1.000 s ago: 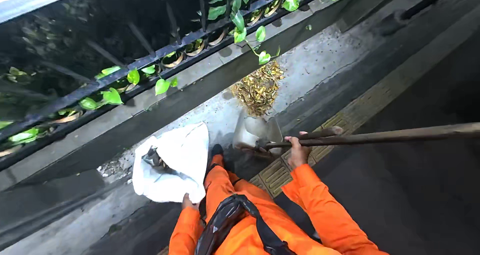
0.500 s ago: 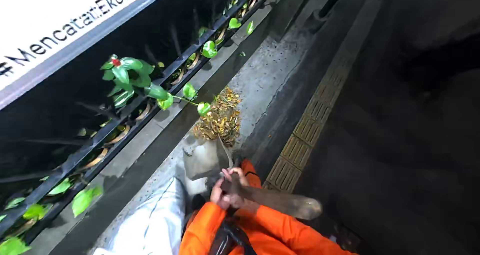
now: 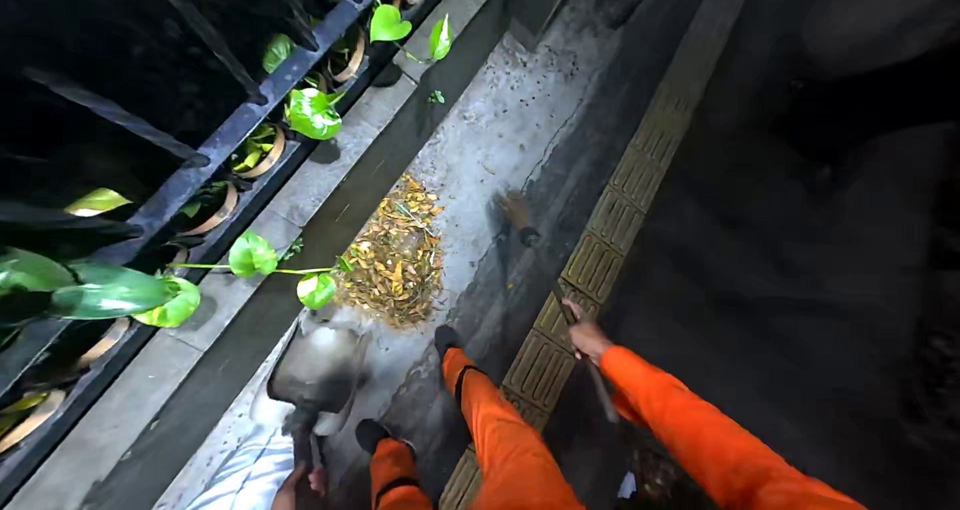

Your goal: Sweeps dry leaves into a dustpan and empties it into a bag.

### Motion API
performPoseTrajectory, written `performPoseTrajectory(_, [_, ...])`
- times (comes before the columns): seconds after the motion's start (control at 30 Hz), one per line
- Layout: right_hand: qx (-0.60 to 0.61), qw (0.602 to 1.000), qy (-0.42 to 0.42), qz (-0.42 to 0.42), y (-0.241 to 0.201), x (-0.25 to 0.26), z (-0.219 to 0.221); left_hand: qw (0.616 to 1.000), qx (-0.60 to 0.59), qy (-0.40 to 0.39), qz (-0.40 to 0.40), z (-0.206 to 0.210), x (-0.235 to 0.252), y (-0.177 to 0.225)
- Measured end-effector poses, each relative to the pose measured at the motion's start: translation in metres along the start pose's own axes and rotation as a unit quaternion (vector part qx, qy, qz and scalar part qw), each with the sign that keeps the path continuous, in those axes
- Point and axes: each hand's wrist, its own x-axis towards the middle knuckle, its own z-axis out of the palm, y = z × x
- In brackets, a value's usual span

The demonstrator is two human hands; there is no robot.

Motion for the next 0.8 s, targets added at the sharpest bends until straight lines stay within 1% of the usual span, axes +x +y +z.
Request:
performPoseTrajectory(0.03, [-0.022, 0.999, 0.033, 0.000, -0.016, 0.039, 0.005, 0.993, -0.025, -0.113, 0.018, -0.025, 0.010, -0.007])
performPoseTrajectory(0.07, [-0.029, 0.998, 0.048, -0.002, -0.034, 0.075, 0.009, 0.957, -0.048, -0.284, 0.042, -0.057, 0.026, -0.015])
performPoseTrajectory(0.1, [-0.027, 0.998, 0.052, -0.010, -0.054, 0.109, 0.014, 0.995, 0.006, -0.104, 0.004, -0.034, -0.002, -0.004])
performPoseTrajectory(0.13, [-0.025, 0.998, 0.051, -0.020, -0.074, 0.140, 0.020, 0.998, 0.043, 0.012, -0.044, -0.020, -0.013, 0.005])
performPoseTrajectory(0.17, [-0.028, 0.998, 0.046, -0.022, -0.092, 0.166, 0.030, 0.994, 0.035, 0.052, -0.085, -0.020, -0.013, 0.012])
performPoseTrajectory(0.2, [-0.037, 0.998, 0.039, -0.022, -0.107, 0.189, 0.045, 0.992, 0.019, 0.063, -0.107, -0.016, -0.012, 0.020])
performPoseTrajectory(0.23, [-0.044, 0.998, 0.030, -0.028, -0.117, 0.205, 0.066, 0.991, 0.007, 0.069, -0.114, -0.006, -0.010, 0.026])
performPoseTrajectory(0.27, [-0.050, 0.998, 0.021, -0.032, -0.124, 0.206, 0.091, 0.990, 0.004, 0.080, -0.116, 0.008, -0.008, 0.030])
performPoseTrajectory(0.33, [-0.108, 0.993, 0.013, -0.037, -0.122, 0.188, 0.142, 0.985, 0.019, 0.111, -0.127, 0.043, -0.003, 0.034])
performPoseTrajectory(0.37, [-0.146, 0.988, -0.002, -0.041, -0.117, 0.172, 0.160, 0.984, 0.024, 0.123, -0.130, 0.060, 0.000, 0.037])
performPoseTrajectory(0.47, [-0.255, 0.962, -0.089, -0.046, -0.094, 0.101, 0.189, 0.983, 0.037, 0.143, -0.113, 0.103, 0.001, 0.044])
performPoseTrajectory(0.53, [-0.300, 0.943, -0.133, -0.058, -0.071, 0.057, 0.207, 0.981, 0.060, 0.159, -0.091, 0.121, 0.001, 0.047])
performPoseTrajectory(0.6, [-0.314, 0.931, -0.173, -0.062, -0.051, 0.017, 0.223, 0.982, 0.063, 0.160, -0.076, 0.132, 0.002, 0.051])
performPoseTrajectory(0.7, [-0.325, 0.916, -0.224, -0.077, -0.025, -0.026, 0.241, 0.985, 0.063, 0.149, -0.064, 0.135, 0.001, 0.056])
performPoseTrajectory(0.8, [-0.321, 0.898, -0.284, -0.101, -0.006, -0.052, 0.233, 0.985, 0.067, 0.150, -0.052, 0.129, -0.002, 0.058])
